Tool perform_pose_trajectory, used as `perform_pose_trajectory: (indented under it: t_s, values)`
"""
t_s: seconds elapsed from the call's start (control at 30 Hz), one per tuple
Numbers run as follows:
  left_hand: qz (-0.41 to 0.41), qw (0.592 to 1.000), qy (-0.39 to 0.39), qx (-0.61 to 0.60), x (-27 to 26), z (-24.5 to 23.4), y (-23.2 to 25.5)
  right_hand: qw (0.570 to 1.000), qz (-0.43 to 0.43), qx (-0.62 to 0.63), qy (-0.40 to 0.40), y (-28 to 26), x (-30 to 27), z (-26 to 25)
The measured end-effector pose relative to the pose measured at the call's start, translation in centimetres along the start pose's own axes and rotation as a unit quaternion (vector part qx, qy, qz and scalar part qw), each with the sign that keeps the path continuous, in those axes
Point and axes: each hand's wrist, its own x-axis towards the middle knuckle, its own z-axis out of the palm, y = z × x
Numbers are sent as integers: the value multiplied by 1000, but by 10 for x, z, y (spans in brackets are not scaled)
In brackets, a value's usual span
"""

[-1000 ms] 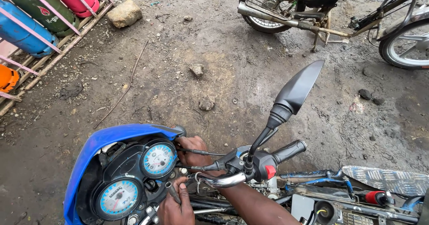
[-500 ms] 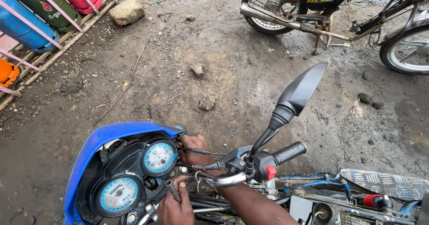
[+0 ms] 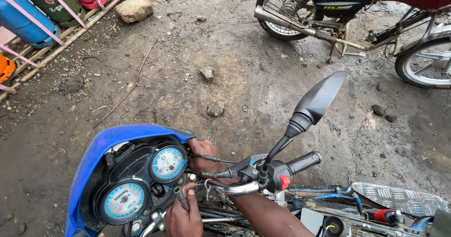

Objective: The person uses a socket wrench to loosen and remove bolts from the blue front fairing of a motorcycle. After removing the bolts, the person detaches the fairing from the handlebars and sets it aside.

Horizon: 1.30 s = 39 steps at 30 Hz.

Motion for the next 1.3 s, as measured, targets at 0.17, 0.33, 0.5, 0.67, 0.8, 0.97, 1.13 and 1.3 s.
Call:
perform_pose_trajectory:
  t_s: [0.17, 0.33, 0.5, 0.67, 0.8, 0.97, 1.13, 1.3]
  values:
    - [36, 999, 22, -5, -7, -10, 7, 999, 22, -3, -25, -5, 2, -6]
    - [-8, 999, -53, -4, -6, -14, 10, 998, 47, -28, -33, -14, 3, -10]
    - [30, 999, -34, -14, -6, -17, 9, 997, 34, -60, -23, -4, -3, 1]
    - [18, 998, -64, 6, -14, -35, 34, 998, 30, -44, -43, -4, 2, -1]
    - [149, 989, 4, -10, -12, -36, 43, 998, 35, -46, -32, 8, -4, 10]
    - [150, 988, -2, -27, 6, -34, 52, 995, 45, -58, -64, 18, -5, 8]
    - [150, 989, 12, -14, 15, -34, 44, 989, 84, -46, -110, 2, 0, -4]
    - [173, 983, 23, -47, 19, -34, 38, 988, 112, -47, -96, 11, 0, 7]
